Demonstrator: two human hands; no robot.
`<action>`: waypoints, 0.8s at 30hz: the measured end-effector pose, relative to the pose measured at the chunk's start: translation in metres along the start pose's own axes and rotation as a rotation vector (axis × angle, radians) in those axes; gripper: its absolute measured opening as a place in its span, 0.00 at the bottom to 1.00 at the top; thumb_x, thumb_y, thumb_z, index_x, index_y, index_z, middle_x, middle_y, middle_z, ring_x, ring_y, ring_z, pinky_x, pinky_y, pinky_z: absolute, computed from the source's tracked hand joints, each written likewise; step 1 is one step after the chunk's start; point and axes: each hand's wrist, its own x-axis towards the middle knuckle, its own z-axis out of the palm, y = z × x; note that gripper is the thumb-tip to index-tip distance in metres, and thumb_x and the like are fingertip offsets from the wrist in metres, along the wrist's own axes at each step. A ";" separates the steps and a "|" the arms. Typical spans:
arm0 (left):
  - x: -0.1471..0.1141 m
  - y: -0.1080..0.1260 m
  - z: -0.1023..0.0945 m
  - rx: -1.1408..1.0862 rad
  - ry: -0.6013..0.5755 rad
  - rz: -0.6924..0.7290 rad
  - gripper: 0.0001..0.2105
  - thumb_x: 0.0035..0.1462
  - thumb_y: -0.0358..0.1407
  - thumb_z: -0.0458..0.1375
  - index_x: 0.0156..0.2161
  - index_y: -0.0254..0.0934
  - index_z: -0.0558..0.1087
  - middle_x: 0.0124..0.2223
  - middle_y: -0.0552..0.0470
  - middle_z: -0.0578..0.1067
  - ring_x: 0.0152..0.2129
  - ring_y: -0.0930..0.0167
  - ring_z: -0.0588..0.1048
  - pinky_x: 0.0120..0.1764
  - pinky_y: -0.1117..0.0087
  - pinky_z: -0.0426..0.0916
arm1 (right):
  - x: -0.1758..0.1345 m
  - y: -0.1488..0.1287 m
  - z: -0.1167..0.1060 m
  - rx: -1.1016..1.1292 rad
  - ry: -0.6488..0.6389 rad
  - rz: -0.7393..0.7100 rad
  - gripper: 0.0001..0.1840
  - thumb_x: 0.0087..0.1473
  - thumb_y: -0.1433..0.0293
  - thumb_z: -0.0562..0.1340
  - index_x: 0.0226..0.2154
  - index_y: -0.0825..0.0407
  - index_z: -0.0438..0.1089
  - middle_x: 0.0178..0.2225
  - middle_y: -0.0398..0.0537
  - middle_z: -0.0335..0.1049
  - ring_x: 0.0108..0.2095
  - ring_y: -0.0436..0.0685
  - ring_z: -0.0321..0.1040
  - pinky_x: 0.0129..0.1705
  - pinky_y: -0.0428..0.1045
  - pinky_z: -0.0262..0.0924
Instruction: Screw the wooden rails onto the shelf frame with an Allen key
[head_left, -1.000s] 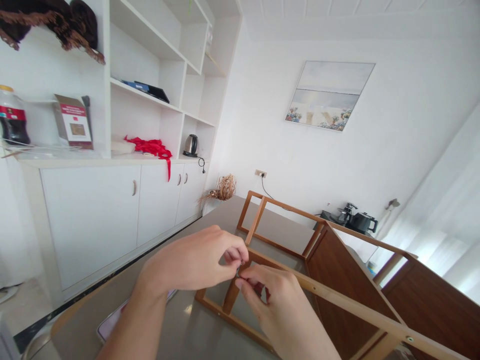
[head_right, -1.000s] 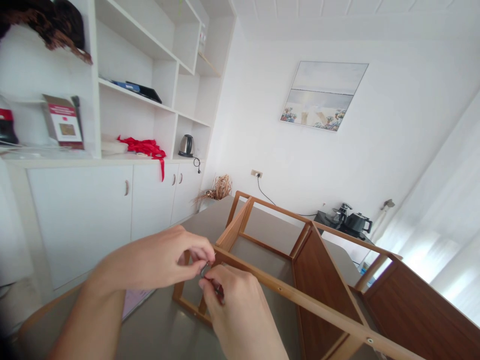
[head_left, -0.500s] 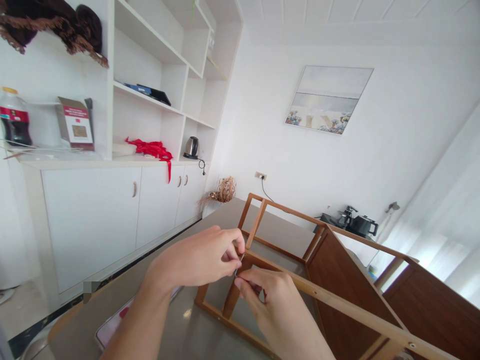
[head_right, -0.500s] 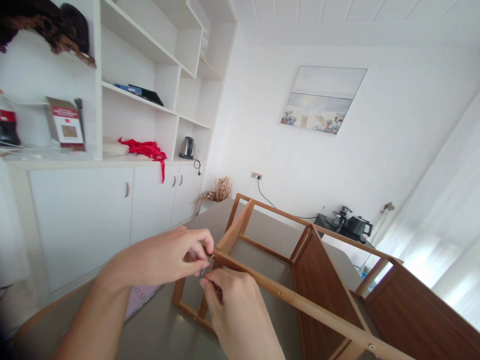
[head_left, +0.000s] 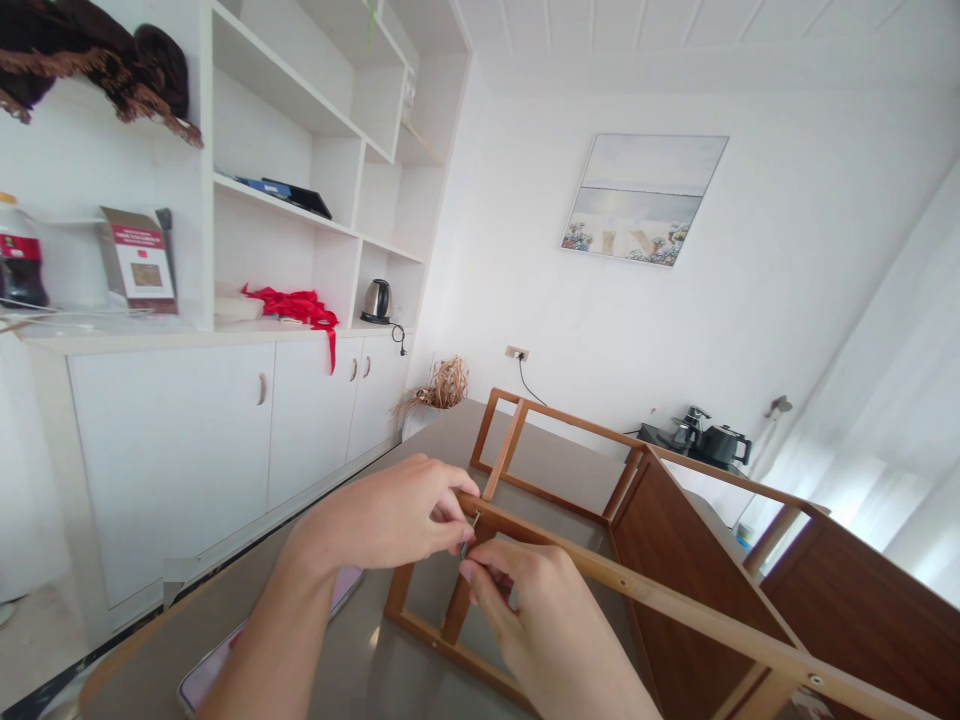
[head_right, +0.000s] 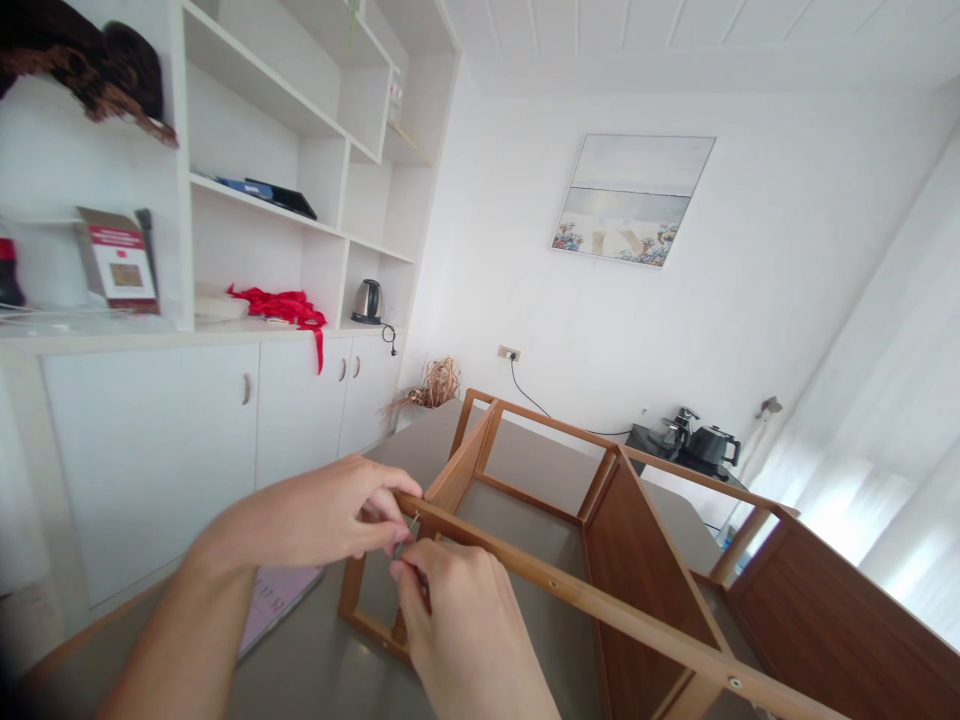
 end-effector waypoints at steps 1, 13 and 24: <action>0.001 0.001 -0.001 0.011 -0.009 -0.014 0.16 0.57 0.38 0.54 0.49 0.39 0.73 0.29 0.57 0.80 0.23 0.72 0.74 0.25 0.73 0.59 | 0.000 0.001 0.001 -0.009 0.005 0.005 0.14 0.61 0.72 0.56 0.24 0.50 0.67 0.23 0.39 0.66 0.22 0.49 0.60 0.25 0.44 0.46; 0.001 0.003 -0.001 -0.047 -0.018 -0.008 0.19 0.59 0.39 0.54 0.56 0.47 0.67 0.38 0.56 0.81 0.37 0.69 0.77 0.36 0.73 0.64 | -0.002 0.005 0.006 0.020 0.036 0.041 0.11 0.61 0.73 0.56 0.27 0.48 0.68 0.25 0.39 0.70 0.24 0.49 0.62 0.27 0.45 0.44; 0.001 0.004 -0.001 -0.049 -0.012 -0.024 0.25 0.58 0.41 0.54 0.60 0.39 0.69 0.38 0.54 0.82 0.35 0.68 0.77 0.38 0.73 0.67 | -0.002 0.005 0.009 -0.015 0.084 0.022 0.10 0.60 0.73 0.57 0.28 0.48 0.68 0.26 0.39 0.71 0.24 0.50 0.63 0.28 0.45 0.43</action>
